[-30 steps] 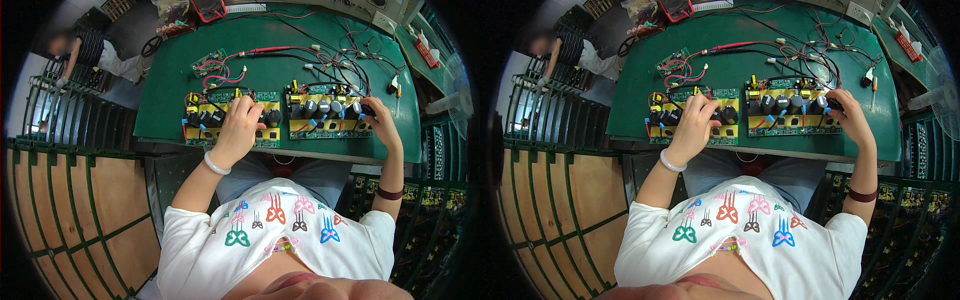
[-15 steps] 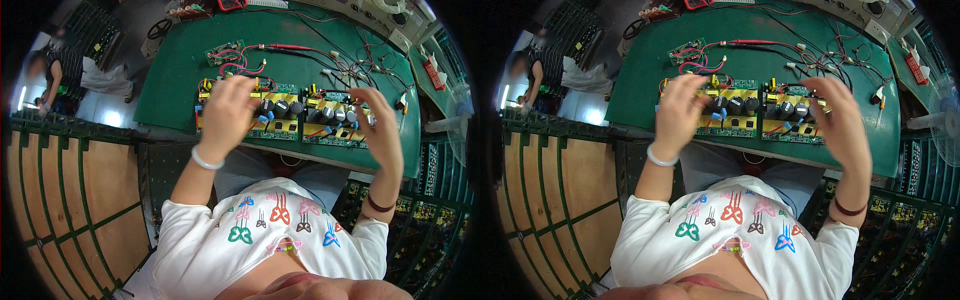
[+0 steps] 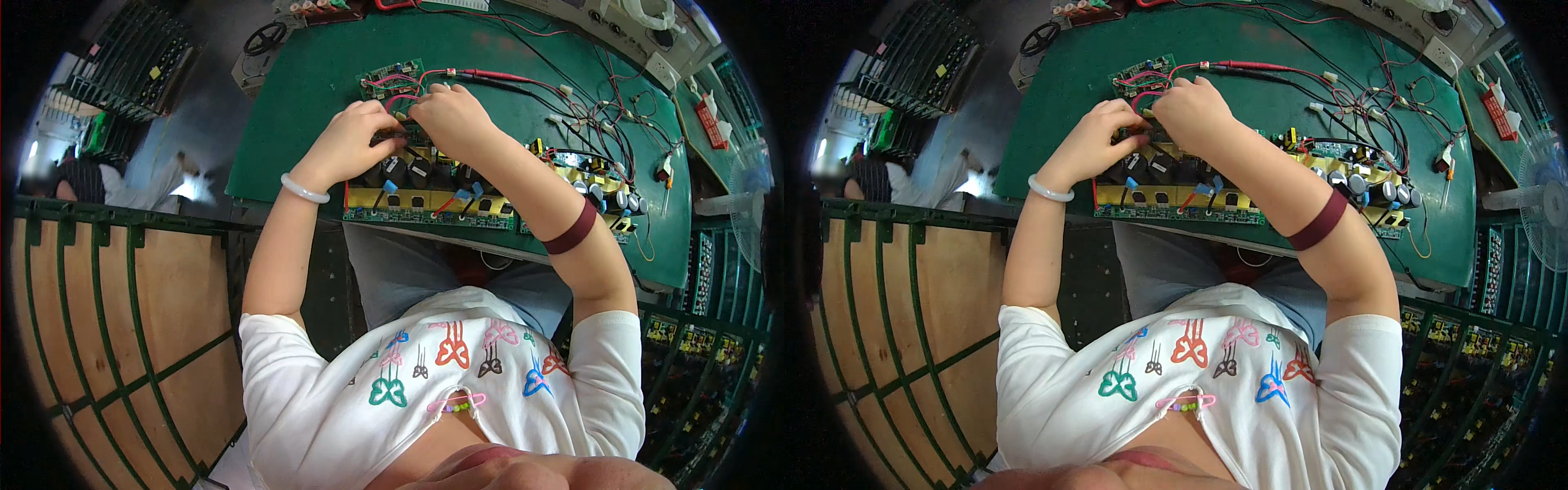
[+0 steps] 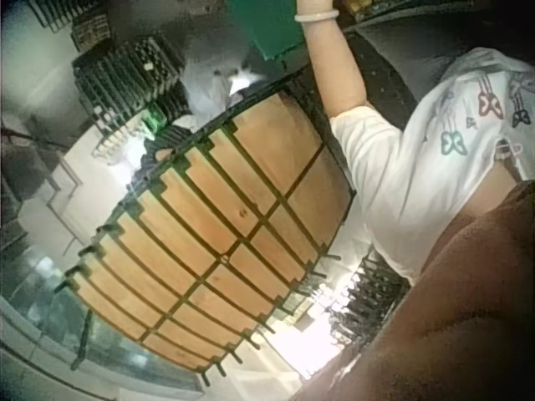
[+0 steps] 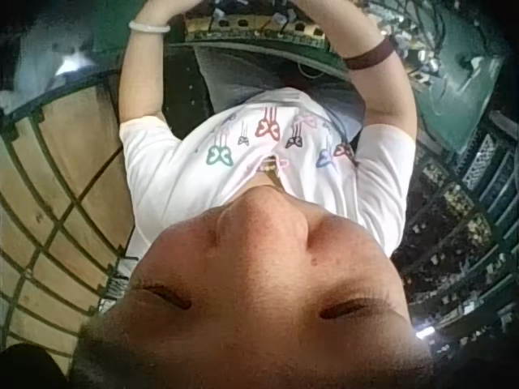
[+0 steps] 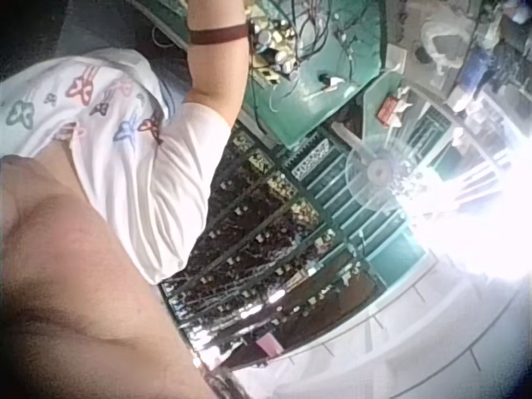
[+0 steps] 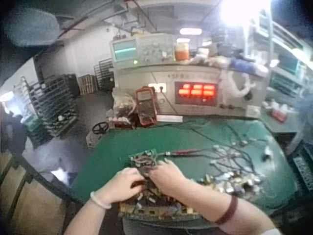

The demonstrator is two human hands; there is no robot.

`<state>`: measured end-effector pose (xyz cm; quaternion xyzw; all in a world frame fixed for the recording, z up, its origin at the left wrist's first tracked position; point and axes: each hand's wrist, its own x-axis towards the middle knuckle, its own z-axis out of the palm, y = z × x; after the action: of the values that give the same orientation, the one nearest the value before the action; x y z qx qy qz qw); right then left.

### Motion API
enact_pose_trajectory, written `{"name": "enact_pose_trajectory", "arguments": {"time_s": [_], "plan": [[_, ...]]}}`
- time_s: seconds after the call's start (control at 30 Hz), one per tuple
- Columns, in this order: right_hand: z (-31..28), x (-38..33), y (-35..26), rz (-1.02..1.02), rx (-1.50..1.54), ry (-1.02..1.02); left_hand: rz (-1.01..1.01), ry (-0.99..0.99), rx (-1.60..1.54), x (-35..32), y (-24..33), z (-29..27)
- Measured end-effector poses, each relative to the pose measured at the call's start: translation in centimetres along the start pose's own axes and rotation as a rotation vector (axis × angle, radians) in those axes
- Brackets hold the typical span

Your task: Test electrical components on printed circuit boards using a multimeter and specialized testing equipment.

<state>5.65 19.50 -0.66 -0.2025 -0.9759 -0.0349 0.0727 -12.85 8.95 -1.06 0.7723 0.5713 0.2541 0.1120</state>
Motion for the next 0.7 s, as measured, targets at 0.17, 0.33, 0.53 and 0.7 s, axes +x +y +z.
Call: {"name": "enact_pose_trajectory", "arguments": {"time_s": [0.17,0.33,0.53,0.7], "plan": [[-1.6,-1.6,0.6,0.174,0.339,0.121,0.001,-0.291,0.004,1.5,1.2,-1.6],[-2.7,-2.9,2.0,0.284,0.523,0.103,0.159,-0.160,0.101,2.5,0.5,-1.0],[-3.9,-6.6,5.6,0.299,0.840,0.085,-0.257,0.149,-0.707,0.7,-3.3,-1.2],[-4.2,-8.7,7.2,0.645,1.262,-0.028,-0.648,0.286,-0.993,-1.5,-6.0,-1.5]]}}
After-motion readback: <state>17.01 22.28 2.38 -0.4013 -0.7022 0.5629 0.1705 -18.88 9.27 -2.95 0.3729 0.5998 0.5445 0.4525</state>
